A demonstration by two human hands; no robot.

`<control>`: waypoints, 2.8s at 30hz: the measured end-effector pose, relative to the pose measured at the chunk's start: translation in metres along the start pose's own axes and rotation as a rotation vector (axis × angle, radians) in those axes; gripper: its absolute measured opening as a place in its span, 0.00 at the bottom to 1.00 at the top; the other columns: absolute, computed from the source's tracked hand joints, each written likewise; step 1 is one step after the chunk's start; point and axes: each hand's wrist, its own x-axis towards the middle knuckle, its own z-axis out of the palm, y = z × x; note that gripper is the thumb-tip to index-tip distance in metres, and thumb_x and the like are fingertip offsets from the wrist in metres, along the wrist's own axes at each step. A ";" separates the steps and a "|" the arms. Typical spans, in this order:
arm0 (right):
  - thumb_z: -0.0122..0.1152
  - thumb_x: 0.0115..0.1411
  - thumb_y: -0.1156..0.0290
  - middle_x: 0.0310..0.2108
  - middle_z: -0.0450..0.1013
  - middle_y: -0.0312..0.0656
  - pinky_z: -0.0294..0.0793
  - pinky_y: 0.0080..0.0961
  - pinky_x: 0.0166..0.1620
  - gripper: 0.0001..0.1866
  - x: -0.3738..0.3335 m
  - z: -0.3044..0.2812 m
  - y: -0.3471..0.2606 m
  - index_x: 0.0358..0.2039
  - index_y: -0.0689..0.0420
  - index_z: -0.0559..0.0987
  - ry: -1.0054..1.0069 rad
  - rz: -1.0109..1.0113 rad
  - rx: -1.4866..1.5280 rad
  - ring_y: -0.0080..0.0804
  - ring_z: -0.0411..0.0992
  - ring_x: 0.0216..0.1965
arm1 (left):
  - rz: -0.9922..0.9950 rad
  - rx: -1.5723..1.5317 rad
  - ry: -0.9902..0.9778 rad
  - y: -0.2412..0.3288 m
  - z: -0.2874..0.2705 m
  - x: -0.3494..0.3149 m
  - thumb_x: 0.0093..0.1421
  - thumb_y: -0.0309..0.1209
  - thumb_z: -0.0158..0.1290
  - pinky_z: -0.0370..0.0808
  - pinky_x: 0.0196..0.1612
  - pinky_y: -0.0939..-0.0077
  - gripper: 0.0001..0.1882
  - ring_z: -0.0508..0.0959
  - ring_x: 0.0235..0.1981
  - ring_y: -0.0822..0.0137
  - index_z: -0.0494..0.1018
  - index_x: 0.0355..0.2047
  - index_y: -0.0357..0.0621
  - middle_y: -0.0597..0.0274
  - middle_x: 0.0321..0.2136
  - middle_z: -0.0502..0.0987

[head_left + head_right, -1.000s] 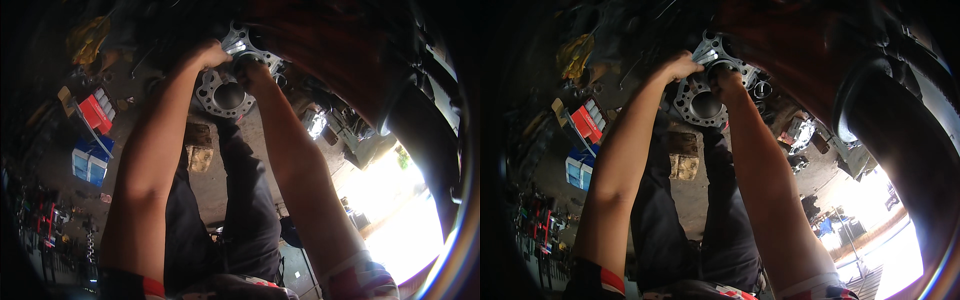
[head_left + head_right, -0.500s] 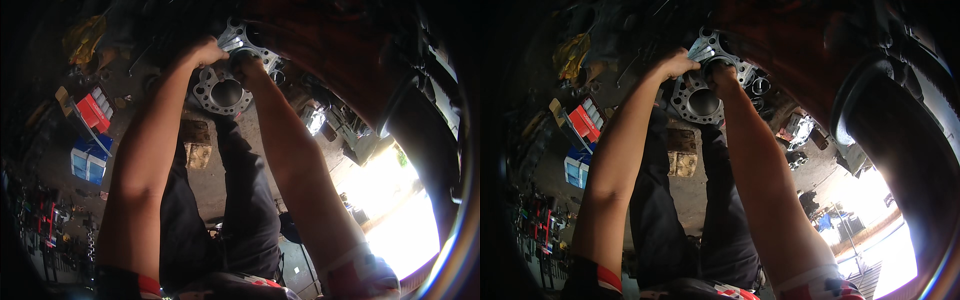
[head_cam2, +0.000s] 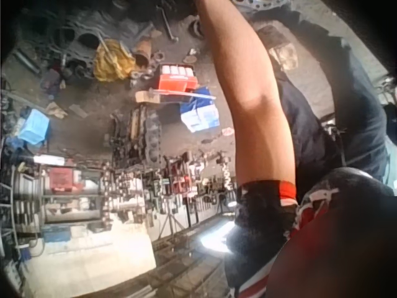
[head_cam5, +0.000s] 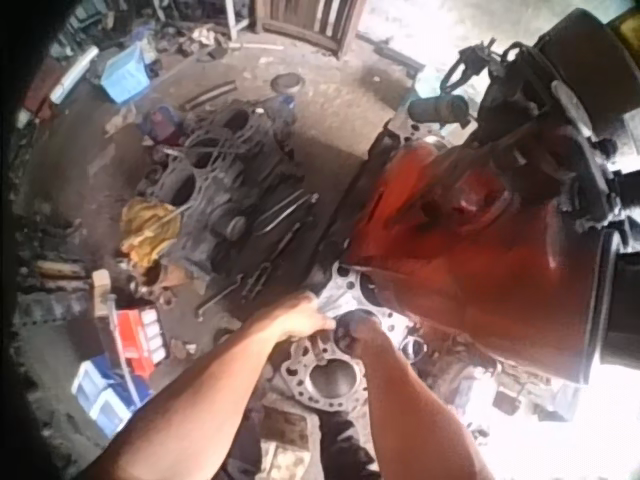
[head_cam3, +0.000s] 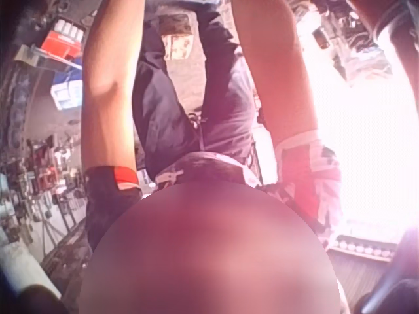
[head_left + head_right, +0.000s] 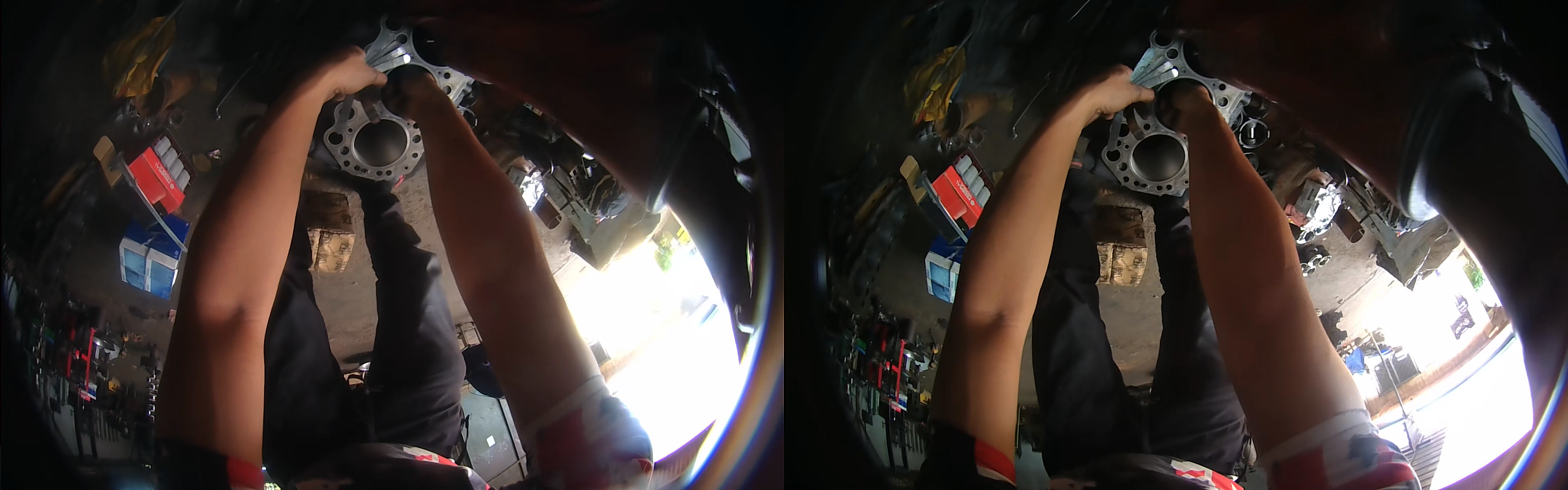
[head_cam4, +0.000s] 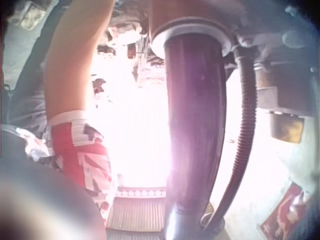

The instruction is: The person cleans the bores of an engine block with a cloth, then installs cylindrical liners into the bores. They use a ring compressor tool to compress the liner's edge and push it into place, repeating the process for multiple cylinders.

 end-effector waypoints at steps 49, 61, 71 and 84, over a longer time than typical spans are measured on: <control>0.56 0.61 0.71 0.31 0.75 0.41 0.53 0.14 0.13 0.05 -0.203 -0.067 0.033 0.34 0.59 0.76 -0.539 -0.048 0.550 0.19 0.56 0.10 | 0.092 -0.708 0.246 -0.033 -0.001 -0.122 0.67 0.43 0.62 0.73 0.23 0.82 0.18 0.84 0.26 0.74 0.76 0.53 0.53 0.68 0.42 0.82; 0.54 0.64 0.66 0.28 0.75 0.42 0.57 0.15 0.15 0.11 -0.197 -0.066 0.017 0.41 0.59 0.76 -0.249 -0.148 0.331 0.20 0.61 0.15 | 0.126 -0.314 0.082 -0.015 0.000 -0.088 0.68 0.36 0.60 0.71 0.20 0.80 0.17 0.82 0.20 0.74 0.75 0.54 0.44 0.63 0.34 0.85; 0.51 0.65 0.68 0.21 0.71 0.43 0.56 0.22 0.15 0.11 -0.188 -0.027 -0.002 0.35 0.61 0.77 0.141 -0.261 -0.067 0.26 0.64 0.14 | 0.047 -0.114 -0.171 -0.005 0.010 -0.028 0.67 0.38 0.61 0.62 0.12 0.80 0.17 0.83 0.17 0.68 0.77 0.51 0.43 0.57 0.35 0.85; 0.52 0.65 0.70 0.21 0.71 0.43 0.61 0.24 0.17 0.09 -0.147 0.008 -0.011 0.32 0.60 0.78 0.064 -0.214 -0.054 0.28 0.66 0.17 | -0.032 0.238 -0.077 0.003 0.006 0.008 0.65 0.37 0.59 0.64 0.14 0.77 0.13 0.84 0.19 0.69 0.81 0.44 0.44 0.61 0.26 0.84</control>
